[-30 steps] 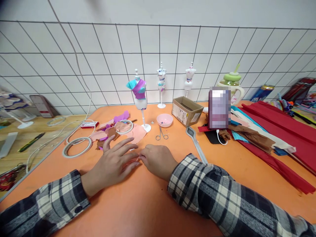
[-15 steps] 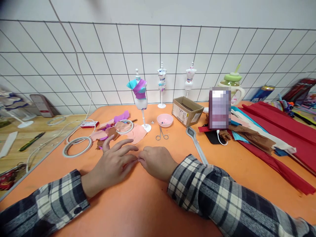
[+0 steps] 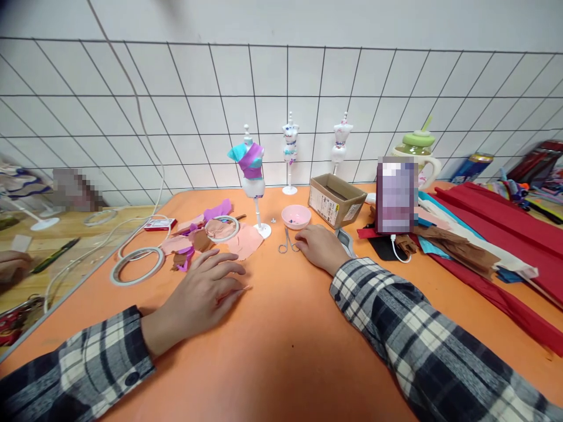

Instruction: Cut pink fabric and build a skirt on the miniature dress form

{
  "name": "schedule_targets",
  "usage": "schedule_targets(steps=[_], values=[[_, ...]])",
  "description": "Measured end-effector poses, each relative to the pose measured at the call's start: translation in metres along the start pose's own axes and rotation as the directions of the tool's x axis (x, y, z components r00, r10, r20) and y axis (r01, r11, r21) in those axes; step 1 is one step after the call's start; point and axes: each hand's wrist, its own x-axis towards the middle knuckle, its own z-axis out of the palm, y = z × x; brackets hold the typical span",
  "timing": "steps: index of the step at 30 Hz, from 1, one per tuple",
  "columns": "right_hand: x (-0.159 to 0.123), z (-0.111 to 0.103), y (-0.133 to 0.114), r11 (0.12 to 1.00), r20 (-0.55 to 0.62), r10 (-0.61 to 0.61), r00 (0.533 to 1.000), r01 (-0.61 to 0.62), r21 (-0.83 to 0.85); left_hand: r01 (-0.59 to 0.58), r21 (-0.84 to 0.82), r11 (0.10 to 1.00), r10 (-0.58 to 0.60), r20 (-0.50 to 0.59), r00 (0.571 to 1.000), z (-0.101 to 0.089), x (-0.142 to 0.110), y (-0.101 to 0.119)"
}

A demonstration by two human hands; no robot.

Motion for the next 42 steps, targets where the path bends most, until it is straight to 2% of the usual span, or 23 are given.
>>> schedule_targets(steps=[5,9,13,17,21,22,24,26,27,29,32,35,38,42], values=[[0.0,-0.003,-0.014,0.998,0.055,-0.054,0.997,0.053,0.018,-0.039,-0.031,0.999,0.04,0.035,0.999,0.003,-0.002,0.004],[-0.01,-0.003,-0.038,0.99,0.088,-0.141,0.986,0.14,0.012,-0.055,-0.076,0.996,0.063,0.1,0.993,0.009,-0.004,0.009],[-0.022,0.001,-0.065,0.97,0.113,-0.23,0.967,0.237,-0.052,-0.065,-0.158,0.985,0.089,0.149,0.985,0.01,-0.002,0.013],[-0.029,0.002,-0.078,0.952,0.116,-0.293,0.949,0.301,-0.059,-0.045,-0.255,0.966,0.094,0.181,0.979,0.007,0.004,0.016],[-0.031,-0.001,-0.079,0.936,0.058,-0.346,0.936,0.341,0.086,0.009,-0.292,0.956,0.05,0.193,0.98,0.008,0.006,0.015],[-0.03,-0.002,-0.079,0.935,0.012,-0.322,0.947,0.316,0.163,0.011,-0.302,0.953,0.045,0.179,0.983,0.008,0.006,0.014],[-0.029,-0.003,-0.08,0.907,-0.095,-0.196,0.976,0.218,0.361,0.038,-0.316,0.948,-0.002,0.114,0.993,0.01,0.005,0.01],[-0.029,-0.003,-0.083,0.816,-0.131,-0.025,0.991,0.096,0.57,0.126,-0.341,0.931,-0.129,0.014,0.992,0.011,0.005,0.006],[-0.029,-0.002,-0.086,0.745,-0.097,0.051,0.994,0.027,0.666,0.195,-0.368,0.909,-0.219,-0.027,0.975,0.011,0.005,0.004],[-0.032,-0.001,-0.094,0.569,0.069,0.147,0.987,-0.141,0.81,0.341,-0.444,0.828,-0.394,-0.03,0.918,0.01,0.005,0.003],[-0.038,0.0,-0.106,0.287,0.336,0.165,0.927,-0.371,0.883,0.48,-0.529,0.7,-0.522,0.081,0.849,0.009,0.007,0.007],[-0.043,0.0,-0.115,0.1,0.432,0.11,0.895,-0.442,0.891,0.519,-0.568,0.639,-0.553,0.131,0.823,0.009,0.007,0.011],[-0.046,0.0,-0.118,0.024,0.456,0.09,0.885,-0.46,0.888,0.532,-0.595,0.602,-0.567,0.151,0.81,0.009,0.007,0.013],[-0.045,0.004,-0.12,0.036,0.447,0.13,0.885,-0.454,0.89,0.569,-0.602,0.56,-0.597,0.183,0.781,0.008,0.007,0.014]])
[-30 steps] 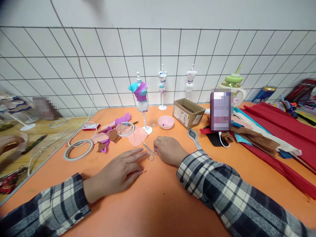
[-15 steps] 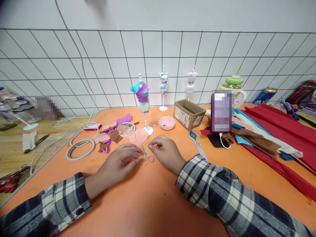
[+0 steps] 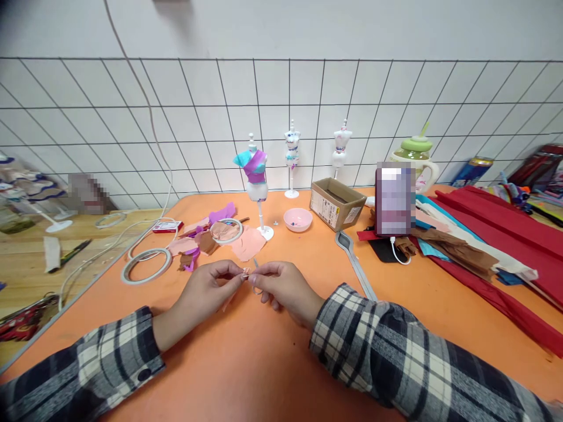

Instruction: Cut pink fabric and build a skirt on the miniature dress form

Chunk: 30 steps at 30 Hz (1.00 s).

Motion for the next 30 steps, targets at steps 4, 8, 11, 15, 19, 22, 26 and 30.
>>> schedule_targets(steps=[4,8,11,15,19,22,26,30], values=[[0.003,0.002,0.004,0.999,-0.047,-0.021,0.999,0.023,0.045,-0.003,-0.026,1.0,0.003,-0.014,1.0,0.0,0.0,0.005],[0.003,0.003,0.003,0.998,-0.05,-0.029,0.998,0.032,0.055,0.032,-0.101,0.994,-0.031,0.019,0.999,0.001,0.0,0.007],[0.003,0.003,0.004,0.999,-0.023,-0.029,0.999,0.029,0.022,0.038,-0.1,0.994,-0.035,0.037,0.999,0.002,0.001,0.007],[0.004,0.001,0.007,1.0,-0.025,-0.028,0.999,0.028,-0.007,-0.016,-0.04,0.999,0.017,0.015,1.0,0.001,0.002,0.005],[0.005,0.0,0.007,1.0,-0.036,-0.012,0.999,0.011,-0.018,-0.125,0.057,0.991,0.125,0.007,0.992,-0.001,0.001,0.002],[0.005,0.001,0.006,1.0,-0.026,-0.004,1.0,0.004,-0.014,-0.167,0.084,0.982,0.165,0.026,0.986,-0.003,0.001,0.0],[0.005,0.001,0.005,1.0,-0.014,0.011,1.0,-0.011,-0.012,-0.218,0.112,0.969,0.214,0.047,0.976,-0.005,0.002,-0.004],[0.005,-0.001,0.007,1.0,-0.006,0.019,1.0,-0.019,-0.003,-0.289,0.136,0.948,0.284,0.055,0.957,-0.007,0.002,-0.008]])
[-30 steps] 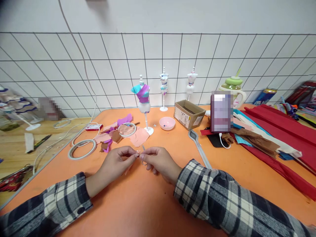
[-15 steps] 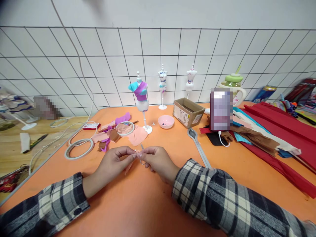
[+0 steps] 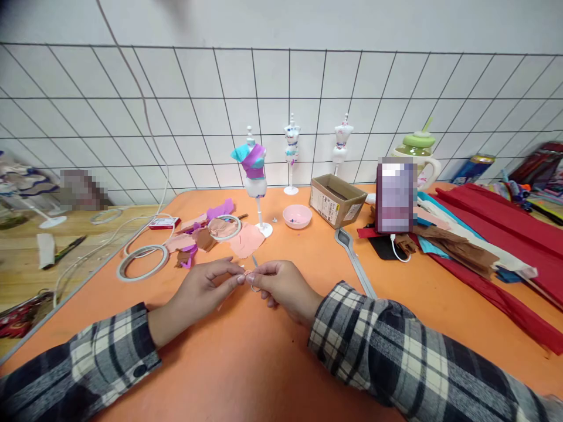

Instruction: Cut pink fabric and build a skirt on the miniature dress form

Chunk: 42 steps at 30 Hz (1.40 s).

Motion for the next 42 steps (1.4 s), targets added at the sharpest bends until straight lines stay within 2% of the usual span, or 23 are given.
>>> schedule_targets(steps=[5,8,13,18,28,34,37,39,42], values=[[0.0,-0.005,0.0,0.997,0.028,-0.062,0.998,0.061,0.045,0.194,-0.08,0.978,-0.19,0.054,0.98,-0.003,0.001,0.002],[0.0,-0.005,-0.001,0.999,0.045,-0.044,0.998,0.044,-0.001,0.18,-0.135,0.975,-0.176,0.038,0.984,-0.004,0.003,0.006],[0.001,-0.004,0.0,0.998,0.045,-0.019,0.999,0.021,-0.053,0.23,-0.205,0.951,-0.211,0.111,0.971,-0.001,0.001,0.013],[0.001,-0.004,-0.001,0.998,0.036,-0.01,0.999,0.013,-0.062,0.126,-0.114,0.986,-0.119,0.063,0.991,-0.002,0.0,0.009],[0.0,0.0,-0.001,0.996,-0.008,-0.017,1.0,0.017,-0.084,-0.05,-0.051,0.997,0.053,0.071,0.996,-0.004,0.001,0.002],[-0.003,0.004,0.004,0.992,-0.028,-0.097,0.995,0.094,-0.084,-0.039,-0.084,0.996,0.04,0.016,0.999,-0.002,0.001,0.004],[-0.003,0.005,0.003,0.995,-0.027,-0.091,0.996,0.089,-0.046,-0.025,-0.106,0.994,0.024,-0.005,1.0,0.0,0.001,0.006],[-0.002,0.003,0.002,0.998,-0.004,-0.066,0.998,0.066,0.008,-0.023,-0.133,0.991,0.021,-0.013,1.0,0.0,0.0,0.006],[-0.001,-0.002,-0.001,0.994,0.091,-0.022,0.996,0.012,0.104,-0.015,-0.171,0.985,0.011,-0.028,1.0,-0.003,0.0,0.003]])
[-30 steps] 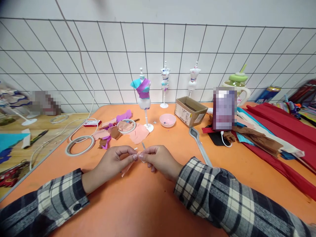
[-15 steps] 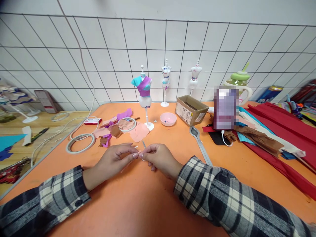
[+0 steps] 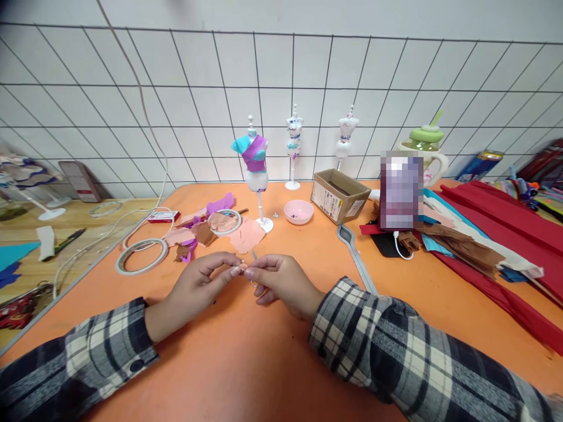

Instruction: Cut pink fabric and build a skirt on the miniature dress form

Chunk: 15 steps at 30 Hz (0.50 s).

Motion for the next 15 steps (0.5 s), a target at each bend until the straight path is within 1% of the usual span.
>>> schedule_targets(steps=[2,5,8,11,13,15], values=[[0.001,-0.004,-0.002,0.998,0.049,0.033,0.998,-0.036,0.055,0.026,-0.044,0.999,-0.027,-0.019,0.999,-0.004,0.001,-0.002],[0.001,-0.008,-0.003,0.993,0.062,0.047,0.997,-0.053,0.107,0.08,-0.129,0.988,-0.085,-0.037,0.996,-0.009,0.003,-0.005],[0.001,-0.007,-0.003,0.997,0.114,0.028,0.993,-0.036,0.067,0.157,-0.111,0.981,-0.164,-0.051,0.985,-0.009,0.005,-0.006],[0.001,-0.004,0.0,1.0,0.131,0.022,0.991,-0.022,0.001,0.215,-0.102,0.971,-0.216,0.003,0.976,-0.004,0.005,-0.004],[0.001,-0.002,0.001,1.0,0.104,0.011,0.995,-0.01,-0.009,0.236,-0.127,0.963,-0.23,0.059,0.971,0.0,0.004,-0.002],[0.001,0.0,0.001,1.0,0.077,0.001,0.997,0.0,-0.018,0.253,-0.139,0.957,-0.244,0.082,0.966,0.003,0.003,0.0]])
